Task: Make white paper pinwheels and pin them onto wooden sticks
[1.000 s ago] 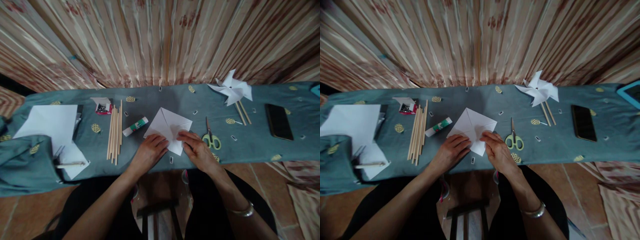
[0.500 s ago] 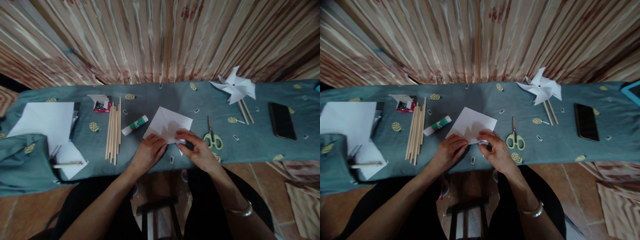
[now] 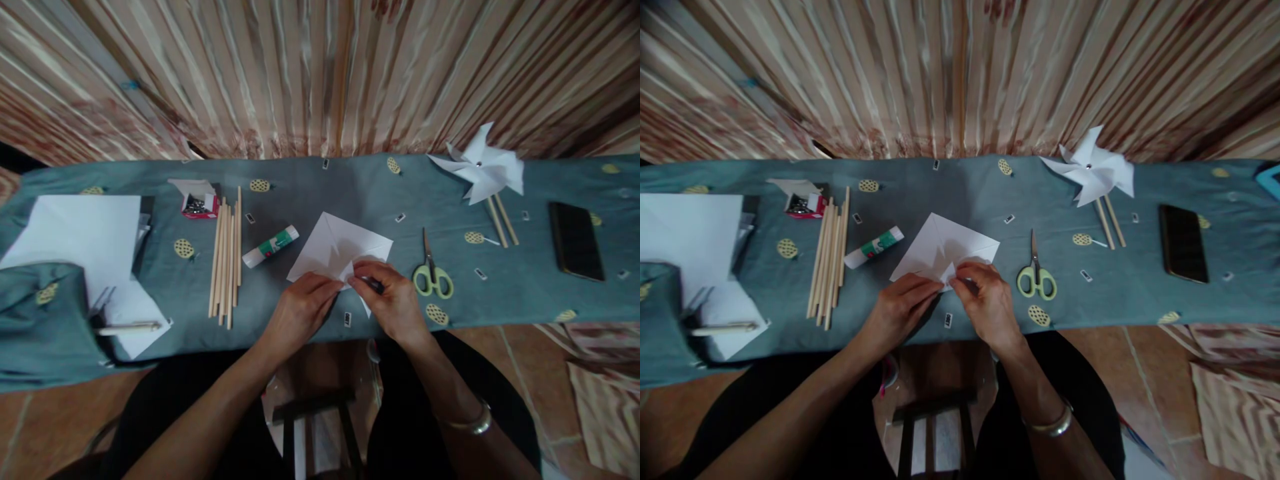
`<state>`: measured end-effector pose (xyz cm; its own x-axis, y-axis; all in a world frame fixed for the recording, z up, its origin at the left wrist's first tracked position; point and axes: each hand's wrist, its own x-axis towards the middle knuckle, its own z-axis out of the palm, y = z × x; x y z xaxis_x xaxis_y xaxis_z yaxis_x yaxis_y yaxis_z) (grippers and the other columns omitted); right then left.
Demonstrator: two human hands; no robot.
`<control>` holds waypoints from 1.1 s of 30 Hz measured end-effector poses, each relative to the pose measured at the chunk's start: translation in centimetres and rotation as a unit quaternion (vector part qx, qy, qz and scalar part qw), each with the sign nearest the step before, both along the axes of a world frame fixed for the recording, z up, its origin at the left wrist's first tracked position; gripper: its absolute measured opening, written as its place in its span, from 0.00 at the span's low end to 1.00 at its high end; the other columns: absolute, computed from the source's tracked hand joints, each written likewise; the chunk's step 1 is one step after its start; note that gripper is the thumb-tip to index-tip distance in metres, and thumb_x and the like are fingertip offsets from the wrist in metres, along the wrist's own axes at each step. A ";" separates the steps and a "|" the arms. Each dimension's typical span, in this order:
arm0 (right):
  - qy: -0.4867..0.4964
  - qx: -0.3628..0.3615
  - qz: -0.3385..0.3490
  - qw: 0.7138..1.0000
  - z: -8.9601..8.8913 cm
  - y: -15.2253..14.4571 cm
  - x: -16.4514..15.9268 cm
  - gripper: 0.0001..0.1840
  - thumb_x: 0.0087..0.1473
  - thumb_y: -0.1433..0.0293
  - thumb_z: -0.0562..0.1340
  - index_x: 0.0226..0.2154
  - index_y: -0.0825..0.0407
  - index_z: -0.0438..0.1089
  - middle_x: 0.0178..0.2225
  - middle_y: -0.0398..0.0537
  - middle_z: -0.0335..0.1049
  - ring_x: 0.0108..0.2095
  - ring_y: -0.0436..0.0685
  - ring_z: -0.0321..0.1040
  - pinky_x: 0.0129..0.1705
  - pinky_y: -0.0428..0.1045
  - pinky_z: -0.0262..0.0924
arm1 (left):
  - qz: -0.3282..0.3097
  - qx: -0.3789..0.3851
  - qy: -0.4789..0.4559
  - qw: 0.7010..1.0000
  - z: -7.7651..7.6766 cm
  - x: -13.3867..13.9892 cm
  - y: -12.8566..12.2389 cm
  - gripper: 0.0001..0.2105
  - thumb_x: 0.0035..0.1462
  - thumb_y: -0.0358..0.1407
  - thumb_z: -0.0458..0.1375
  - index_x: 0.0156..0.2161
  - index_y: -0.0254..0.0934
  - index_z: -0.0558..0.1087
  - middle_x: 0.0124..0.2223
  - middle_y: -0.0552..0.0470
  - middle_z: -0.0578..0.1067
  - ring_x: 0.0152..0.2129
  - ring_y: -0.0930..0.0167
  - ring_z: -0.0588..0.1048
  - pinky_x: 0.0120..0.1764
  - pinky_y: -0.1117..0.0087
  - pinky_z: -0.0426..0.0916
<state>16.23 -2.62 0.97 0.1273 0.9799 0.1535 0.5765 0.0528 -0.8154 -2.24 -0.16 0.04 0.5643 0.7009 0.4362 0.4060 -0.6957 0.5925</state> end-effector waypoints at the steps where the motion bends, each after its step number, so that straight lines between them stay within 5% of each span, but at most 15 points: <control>1: -0.001 -0.003 -0.003 1.000 0.1 0.0 0.0 0.02 0.53 0.68 0.65 0.31 0.47 0.75 0.39 0.47 0.78 0.44 0.59 0.73 0.50 0.56 0.66 | 0.001 0.001 -0.004 1.000 0.0 0.0 0.0 0.08 0.64 0.29 0.54 0.45 0.33 0.74 0.37 0.46 0.78 0.34 0.69 0.76 0.37 0.67 0.75; 19: -0.069 0.011 0.002 0.998 0.5 -0.8 -0.4 0.06 0.57 0.69 0.61 0.37 0.47 0.75 0.44 0.50 0.76 0.49 0.61 0.70 0.54 0.60 0.64 | 0.015 -0.043 0.009 0.999 0.3 0.3 0.2 0.08 0.63 0.28 0.54 0.41 0.33 0.76 0.36 0.47 0.79 0.34 0.69 0.77 0.38 0.67 0.75; 33: -0.177 0.065 0.056 0.980 0.3 -1.3 -0.8 0.22 0.58 0.77 0.52 0.49 0.45 0.71 0.64 0.47 0.55 0.64 0.66 0.53 0.63 0.64 0.53 | 0.023 -0.048 0.021 0.998 0.6 0.4 0.4 0.07 0.60 0.27 0.56 0.40 0.31 0.77 0.35 0.46 0.79 0.32 0.69 0.77 0.37 0.68 0.75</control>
<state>15.40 -3.89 1.26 -0.0628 0.9540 0.2931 0.8072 0.2212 -0.5473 -1.84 0.28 0.62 0.5473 0.7639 0.3420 0.4624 -0.6166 0.6372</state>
